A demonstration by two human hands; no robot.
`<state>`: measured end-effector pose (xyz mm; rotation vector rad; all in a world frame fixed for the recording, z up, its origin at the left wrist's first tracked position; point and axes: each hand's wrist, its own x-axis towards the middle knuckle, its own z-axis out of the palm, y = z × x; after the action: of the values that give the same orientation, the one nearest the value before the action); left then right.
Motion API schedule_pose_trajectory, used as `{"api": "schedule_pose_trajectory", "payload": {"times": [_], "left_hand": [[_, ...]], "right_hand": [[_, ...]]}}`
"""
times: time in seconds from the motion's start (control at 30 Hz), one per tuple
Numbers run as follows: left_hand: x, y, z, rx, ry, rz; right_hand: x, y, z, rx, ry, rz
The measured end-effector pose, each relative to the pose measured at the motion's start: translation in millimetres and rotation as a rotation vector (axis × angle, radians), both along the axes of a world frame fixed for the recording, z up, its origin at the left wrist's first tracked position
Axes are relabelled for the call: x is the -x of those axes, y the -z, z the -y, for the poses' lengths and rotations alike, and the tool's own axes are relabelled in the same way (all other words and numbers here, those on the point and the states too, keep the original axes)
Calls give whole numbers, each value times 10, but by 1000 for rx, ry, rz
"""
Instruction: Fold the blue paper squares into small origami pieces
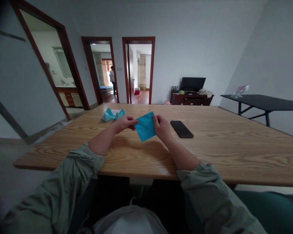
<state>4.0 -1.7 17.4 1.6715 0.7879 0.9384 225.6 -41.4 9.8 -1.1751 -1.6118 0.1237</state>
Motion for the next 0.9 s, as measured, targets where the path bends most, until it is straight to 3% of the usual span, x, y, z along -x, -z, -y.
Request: {"api": "schedule_pose_trajectory", "payload": {"times": [0.3,0.5,0.7,0.8,0.9], "left_hand": [[9,30,-44,-31,-77,-49],[-4,59,-84,-41,-223,99],[6,83,-120,-14,-252,173],[-16,110,-133,-20,-299,168],[-46,153,-145,-88,-347,75]], "right_hand": [[-55,82,-105,25,-11,-10],[-72,148,-157,237,-306,-243],[-83,79,-99,456,-530,-567],[-61,54,-55,519,-619,-526],[6,78,-24,505,-623,-369]]}}
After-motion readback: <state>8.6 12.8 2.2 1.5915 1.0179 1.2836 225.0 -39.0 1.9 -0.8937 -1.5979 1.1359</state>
